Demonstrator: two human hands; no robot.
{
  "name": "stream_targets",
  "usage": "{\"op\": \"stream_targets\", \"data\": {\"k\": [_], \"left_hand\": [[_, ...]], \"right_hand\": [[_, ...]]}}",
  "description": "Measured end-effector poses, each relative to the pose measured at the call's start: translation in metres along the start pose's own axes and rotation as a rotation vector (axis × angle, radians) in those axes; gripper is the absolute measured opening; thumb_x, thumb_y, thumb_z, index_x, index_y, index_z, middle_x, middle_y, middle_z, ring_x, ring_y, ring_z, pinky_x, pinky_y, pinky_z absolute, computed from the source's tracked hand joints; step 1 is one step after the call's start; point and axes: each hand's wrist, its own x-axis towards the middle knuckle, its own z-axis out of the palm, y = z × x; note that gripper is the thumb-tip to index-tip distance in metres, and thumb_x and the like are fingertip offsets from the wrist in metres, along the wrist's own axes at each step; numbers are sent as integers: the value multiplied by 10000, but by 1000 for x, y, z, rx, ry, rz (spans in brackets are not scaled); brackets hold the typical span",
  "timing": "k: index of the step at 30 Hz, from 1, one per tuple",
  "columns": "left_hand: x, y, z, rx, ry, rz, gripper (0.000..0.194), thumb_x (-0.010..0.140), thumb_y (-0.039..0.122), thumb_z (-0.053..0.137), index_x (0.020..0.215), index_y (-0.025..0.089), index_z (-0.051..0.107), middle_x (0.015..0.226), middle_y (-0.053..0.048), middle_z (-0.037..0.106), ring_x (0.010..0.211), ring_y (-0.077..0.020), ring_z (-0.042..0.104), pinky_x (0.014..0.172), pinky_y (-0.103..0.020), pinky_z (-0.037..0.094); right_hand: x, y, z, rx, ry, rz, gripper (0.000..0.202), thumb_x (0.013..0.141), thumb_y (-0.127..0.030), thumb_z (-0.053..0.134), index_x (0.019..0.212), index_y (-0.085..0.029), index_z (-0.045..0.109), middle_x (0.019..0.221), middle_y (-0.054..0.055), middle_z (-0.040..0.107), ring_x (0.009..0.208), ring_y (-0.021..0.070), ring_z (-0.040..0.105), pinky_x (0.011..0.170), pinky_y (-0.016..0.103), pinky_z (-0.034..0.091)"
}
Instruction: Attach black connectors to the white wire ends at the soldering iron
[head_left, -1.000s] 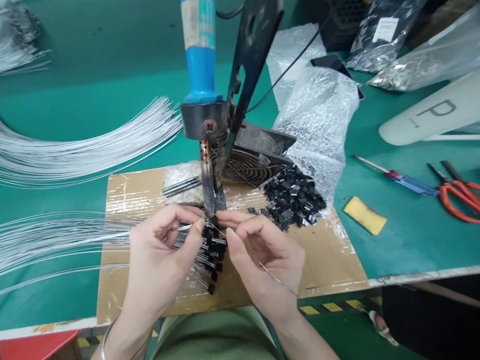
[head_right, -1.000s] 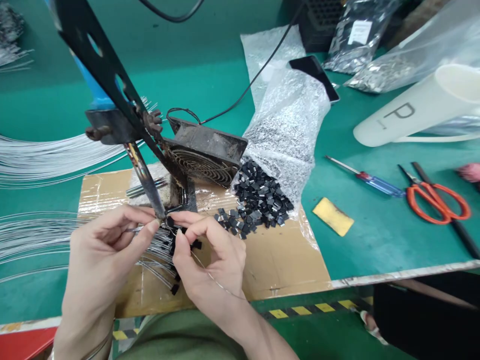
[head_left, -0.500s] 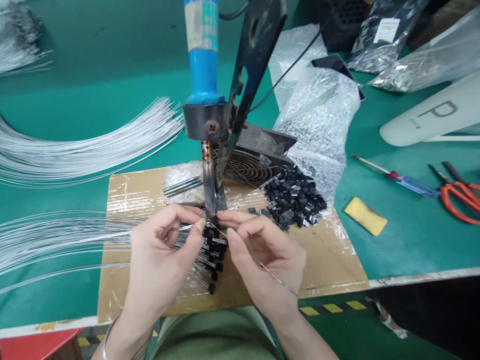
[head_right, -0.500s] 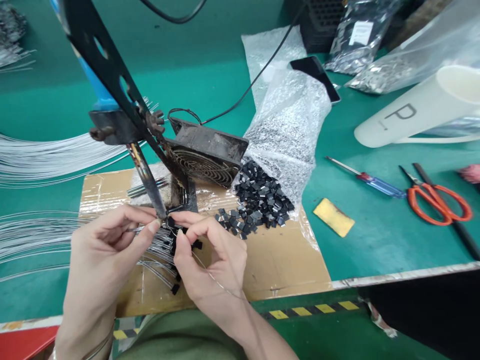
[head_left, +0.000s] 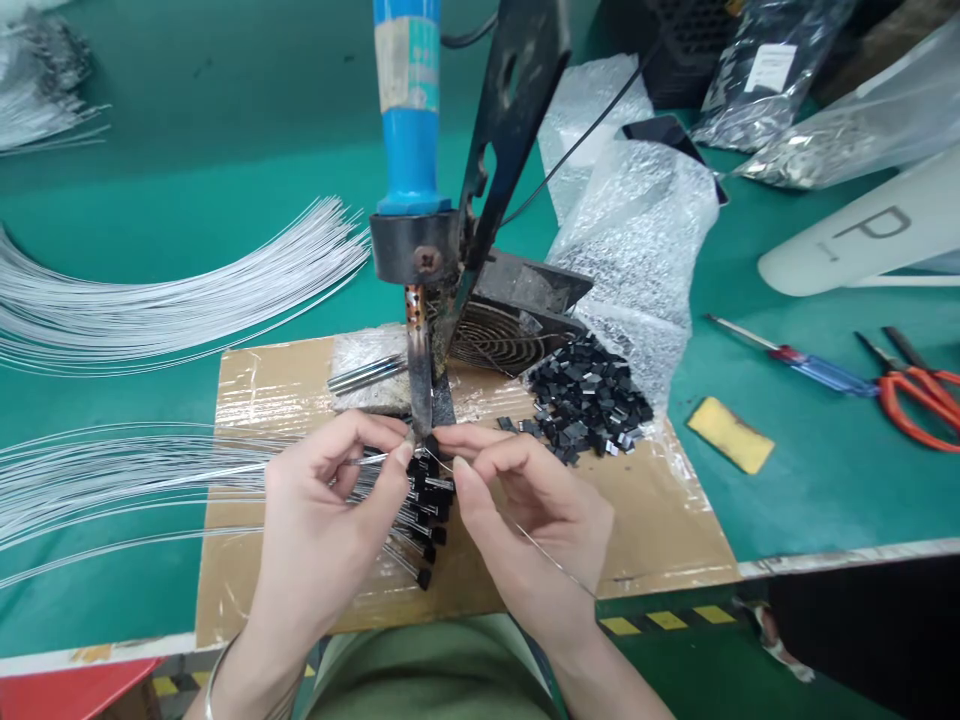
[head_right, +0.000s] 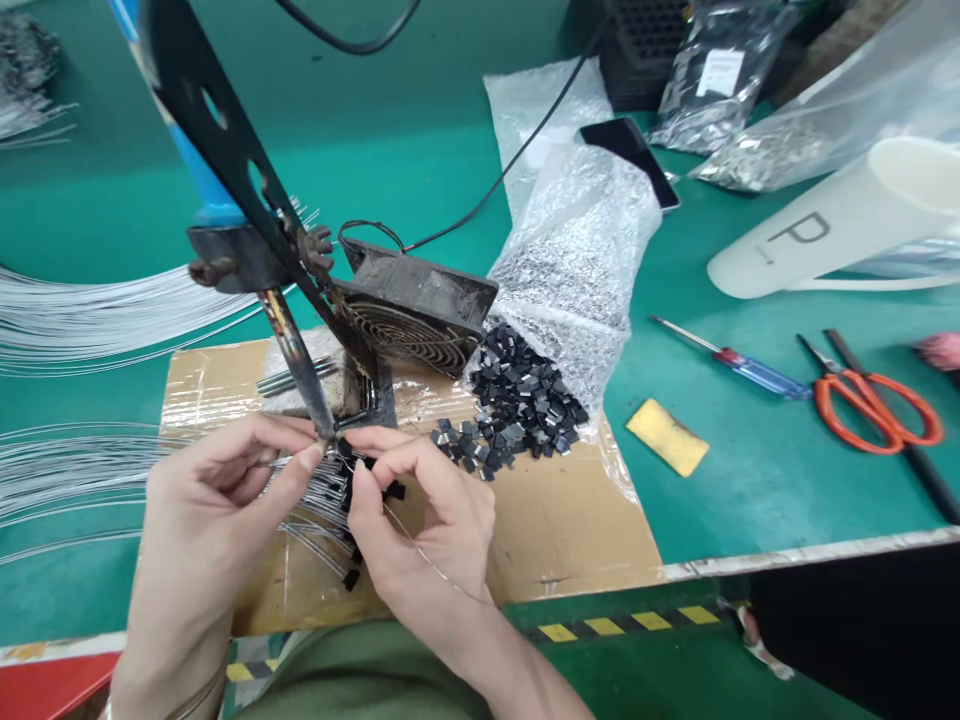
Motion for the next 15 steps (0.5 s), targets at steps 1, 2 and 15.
{"op": "stream_targets", "data": {"k": [1,2,15], "left_hand": [[0,0,0,-4,0,1,100,855,160,760,769,209,748,846,8,784,723,-106,686,592,-161,478],[0,0,0,-8,2,2,98,857,159,759,773,209,749,847,9,785,725,-104,689,602,-156,485],[-1,3,2,2,10,-6,92,836,176,766,752,203,740,839,0,786,711,-115,694,573,-159,482]], "right_hand": [[0,0,0,1,1,1,200,930,-96,713,811,-245,653,1062,6,847,1021,176,810,918,281,598],[0,0,0,0,1,0,199,931,-99,714,809,-245,653,1061,7,847,1019,176,811,916,280,599],[-3,3,-1,-14,-12,-36,186,958,-97,708,857,-247,666,1102,0,837,1070,163,795,943,270,597]]}}
